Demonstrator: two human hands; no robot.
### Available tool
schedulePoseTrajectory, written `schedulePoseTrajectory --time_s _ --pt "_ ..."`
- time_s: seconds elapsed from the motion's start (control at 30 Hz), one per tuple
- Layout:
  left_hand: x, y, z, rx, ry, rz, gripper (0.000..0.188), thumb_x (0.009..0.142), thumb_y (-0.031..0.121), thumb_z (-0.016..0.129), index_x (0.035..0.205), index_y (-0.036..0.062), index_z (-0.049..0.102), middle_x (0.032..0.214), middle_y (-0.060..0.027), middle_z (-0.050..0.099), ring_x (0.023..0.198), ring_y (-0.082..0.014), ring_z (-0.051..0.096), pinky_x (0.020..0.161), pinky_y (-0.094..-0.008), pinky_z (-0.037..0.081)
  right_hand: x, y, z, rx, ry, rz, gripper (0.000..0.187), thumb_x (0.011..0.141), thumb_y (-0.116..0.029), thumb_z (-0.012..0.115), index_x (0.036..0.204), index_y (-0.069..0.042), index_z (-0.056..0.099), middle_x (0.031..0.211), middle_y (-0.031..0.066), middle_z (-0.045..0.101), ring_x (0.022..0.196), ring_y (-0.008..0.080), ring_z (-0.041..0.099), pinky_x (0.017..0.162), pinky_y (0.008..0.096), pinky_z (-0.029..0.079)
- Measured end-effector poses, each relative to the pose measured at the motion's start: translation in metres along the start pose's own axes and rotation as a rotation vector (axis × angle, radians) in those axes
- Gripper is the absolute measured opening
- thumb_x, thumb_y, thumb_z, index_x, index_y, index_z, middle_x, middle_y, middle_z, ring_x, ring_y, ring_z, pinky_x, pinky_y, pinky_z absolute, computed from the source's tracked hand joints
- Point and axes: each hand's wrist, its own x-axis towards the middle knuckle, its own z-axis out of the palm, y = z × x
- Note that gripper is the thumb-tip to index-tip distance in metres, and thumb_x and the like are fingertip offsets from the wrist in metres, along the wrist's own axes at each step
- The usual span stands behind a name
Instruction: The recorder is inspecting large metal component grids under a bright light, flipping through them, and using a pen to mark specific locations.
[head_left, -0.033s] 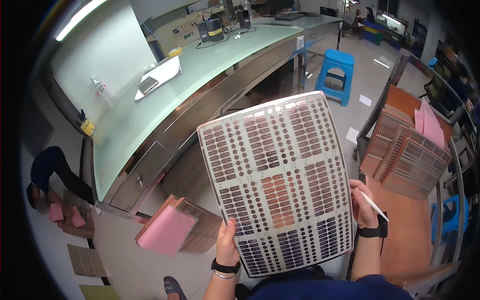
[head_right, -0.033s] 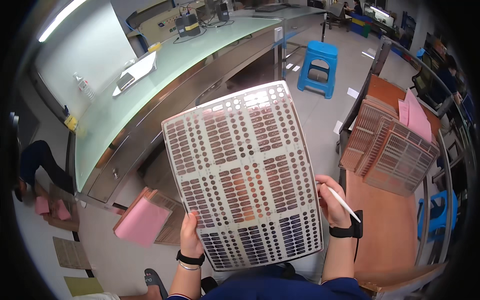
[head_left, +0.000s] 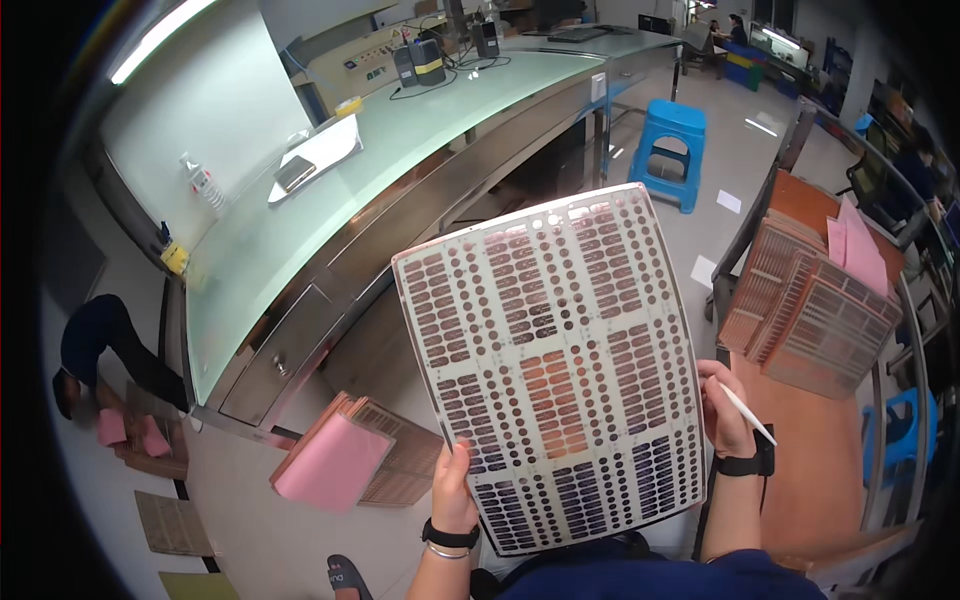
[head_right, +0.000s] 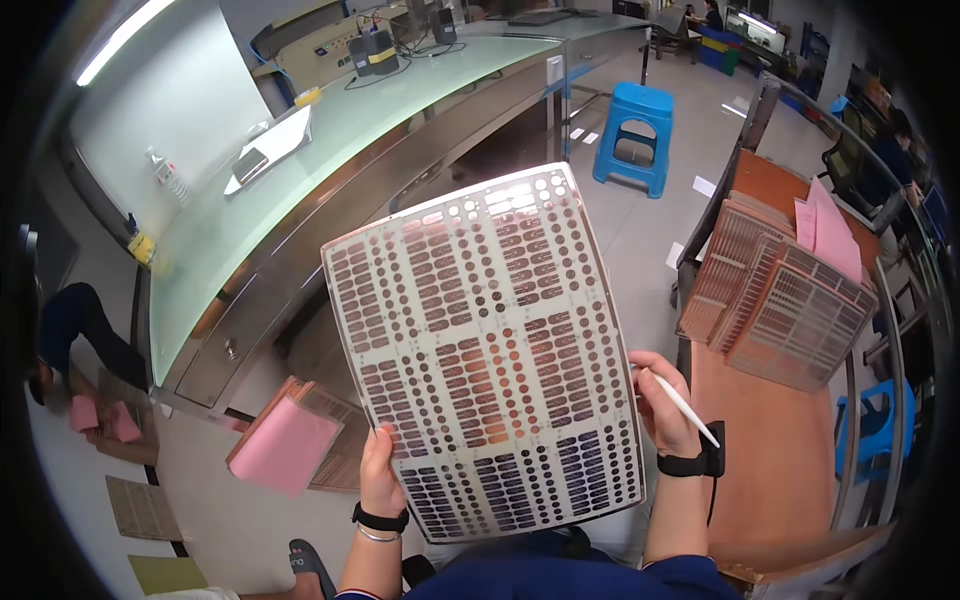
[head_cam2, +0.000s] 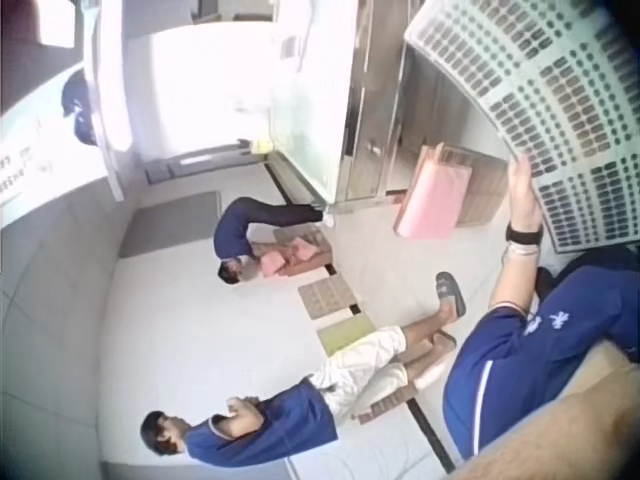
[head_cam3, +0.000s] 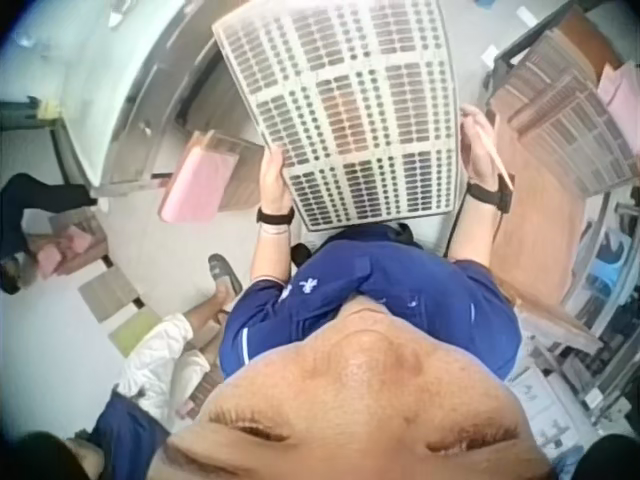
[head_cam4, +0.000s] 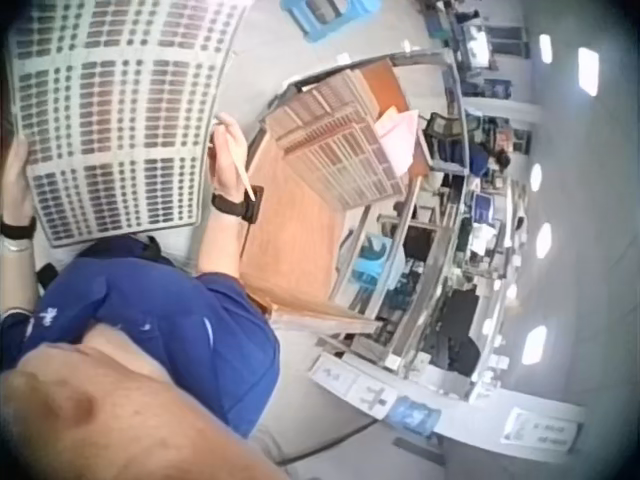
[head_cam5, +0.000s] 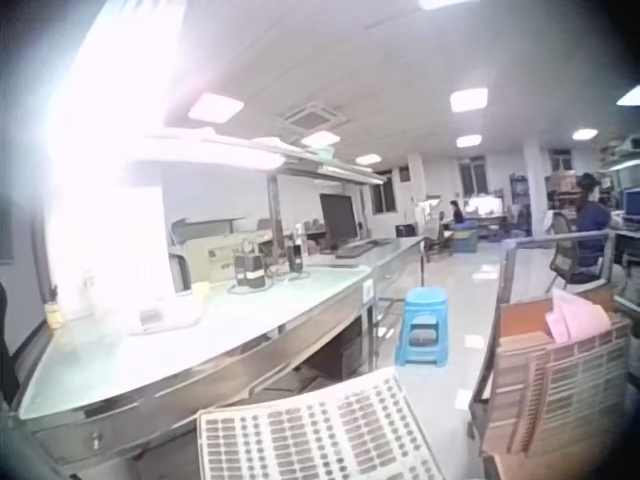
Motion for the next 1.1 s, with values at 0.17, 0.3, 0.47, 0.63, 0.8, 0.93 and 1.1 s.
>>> schedulePoseTrajectory --time_s 0.17,0.3,0.47,0.63,0.8,0.93,1.1 --pt "0.001 -0.001 -0.006 -0.033 -0.048 0.014 0.032 0.097 0.026 0.049 0.119 0.0036 0.049 0.119 -0.0109 0.058 0.106 -0.0207 0.059 0.091 -0.0356 0.049 -0.006 -0.010 0.006 0.002 -0.008 -0.013 0.036 0.094 -0.027 0.057 0.118 -0.001 0.050 0.095 0.0049 0.064 0.085 0.0101 0.061 0.074 0.0230 0.049" --pt "0.002 0.003 -0.003 -0.034 -0.081 -0.001 0.033 0.096 0.027 0.050 0.119 0.0033 0.050 0.118 -0.0109 0.058 0.105 -0.0205 0.059 0.089 -0.0350 0.050 -0.002 -0.010 0.014 0.018 0.004 -0.099 0.036 0.093 -0.024 0.058 0.118 0.001 0.050 0.099 0.0053 0.063 0.090 0.0095 0.059 0.078 0.0227 0.047" --pt "0.007 0.010 0.008 -0.034 -0.081 0.007 0.034 0.099 0.029 0.043 0.121 0.0038 0.046 0.120 -0.0108 0.057 0.104 -0.0191 0.059 0.089 -0.0349 0.050 0.001 -0.017 0.016 -0.100 -0.011 -0.200 0.037 0.094 -0.023 0.057 0.119 0.003 0.050 0.103 0.0058 0.062 0.092 0.0096 0.057 0.083 0.0238 0.046" --pt "0.012 0.023 0.026 -0.074 -0.121 0.104 0.030 0.101 0.028 0.037 0.121 0.0061 0.042 0.118 -0.0090 0.057 0.105 -0.0167 0.058 0.090 -0.0342 0.050 0.004 -0.034 0.030 -0.155 0.000 -0.271 0.035 0.094 -0.023 0.056 0.118 0.002 0.051 0.101 0.0055 0.062 0.090 0.0095 0.056 0.081 0.0235 0.045" --pt "0.015 0.042 0.042 0.045 -0.203 0.360 0.020 0.100 0.016 0.042 0.118 0.0062 0.043 0.114 -0.0067 0.057 0.110 -0.0141 0.055 0.094 -0.0328 0.046 0.015 -0.051 0.034 -0.215 0.069 -0.484 0.028 0.095 -0.022 0.053 0.112 0.000 0.055 0.097 0.0026 0.060 0.087 0.0086 0.054 0.079 0.0220 0.044" --pt "0.029 0.047 0.042 0.276 -0.167 0.575 0.014 0.094 0.008 0.052 0.107 0.0049 0.051 0.128 -0.0105 0.052 0.123 -0.0202 0.045 0.105 -0.0364 0.034 0.041 -0.041 0.036 0.022 0.151 -0.536 0.020 0.093 -0.013 0.056 0.110 -0.003 0.052 0.102 0.0061 0.061 0.104 0.0159 0.054 0.096 0.0316 0.040" --pt "0.045 0.032 0.049 0.204 -0.198 0.453 0.037 0.091 0.005 0.055 0.126 0.0087 0.045 0.144 -0.0160 0.035 0.132 -0.0243 0.035 0.105 -0.0381 0.037 0.090 0.006 -0.003 0.530 -0.273 -0.485 0.032 0.098 -0.031 0.043 0.117 -0.007 0.053 0.118 0.0111 0.059 0.115 0.0211 0.054 0.101 0.0431 0.042"
